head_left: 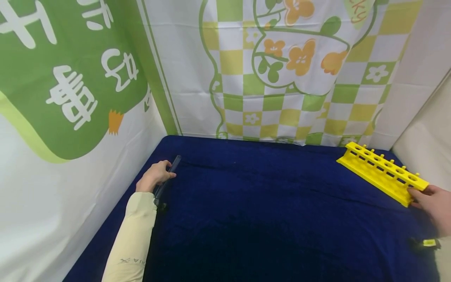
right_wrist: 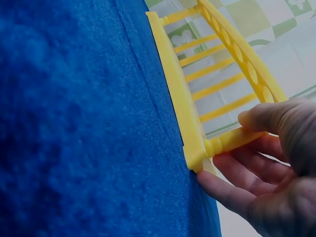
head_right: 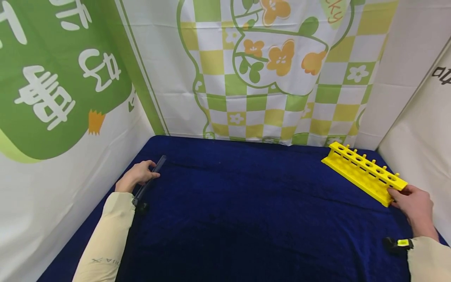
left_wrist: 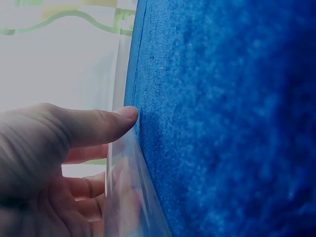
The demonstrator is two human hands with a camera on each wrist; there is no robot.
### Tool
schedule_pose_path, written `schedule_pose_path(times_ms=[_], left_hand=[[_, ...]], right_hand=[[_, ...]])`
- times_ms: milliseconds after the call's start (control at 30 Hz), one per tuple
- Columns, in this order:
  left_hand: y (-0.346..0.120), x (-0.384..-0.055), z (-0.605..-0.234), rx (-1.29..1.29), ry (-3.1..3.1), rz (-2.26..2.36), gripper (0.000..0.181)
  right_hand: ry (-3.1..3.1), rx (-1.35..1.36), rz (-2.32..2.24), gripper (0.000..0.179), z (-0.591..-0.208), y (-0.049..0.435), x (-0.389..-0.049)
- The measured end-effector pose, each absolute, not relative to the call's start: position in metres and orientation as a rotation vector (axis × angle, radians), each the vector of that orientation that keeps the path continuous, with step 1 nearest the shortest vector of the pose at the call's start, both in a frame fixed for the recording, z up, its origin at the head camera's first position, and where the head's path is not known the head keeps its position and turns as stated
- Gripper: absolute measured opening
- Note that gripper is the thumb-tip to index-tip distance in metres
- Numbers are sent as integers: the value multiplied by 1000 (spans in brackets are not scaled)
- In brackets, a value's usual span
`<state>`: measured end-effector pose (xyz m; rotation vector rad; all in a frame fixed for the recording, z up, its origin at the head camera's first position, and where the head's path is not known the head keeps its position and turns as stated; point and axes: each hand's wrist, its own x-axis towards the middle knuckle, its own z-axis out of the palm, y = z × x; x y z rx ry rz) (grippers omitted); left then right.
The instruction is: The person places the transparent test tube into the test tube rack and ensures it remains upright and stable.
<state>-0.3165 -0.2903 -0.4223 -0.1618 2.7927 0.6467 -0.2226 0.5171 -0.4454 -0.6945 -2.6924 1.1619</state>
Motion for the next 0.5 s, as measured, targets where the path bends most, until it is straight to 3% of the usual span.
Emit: schedule_pose_path(times_ms=[500], left_hand=[[-289,-317,-423,-136,2809,648,47]], right_hand=[[-2717,-898,1132,58,-437,512,-228]])
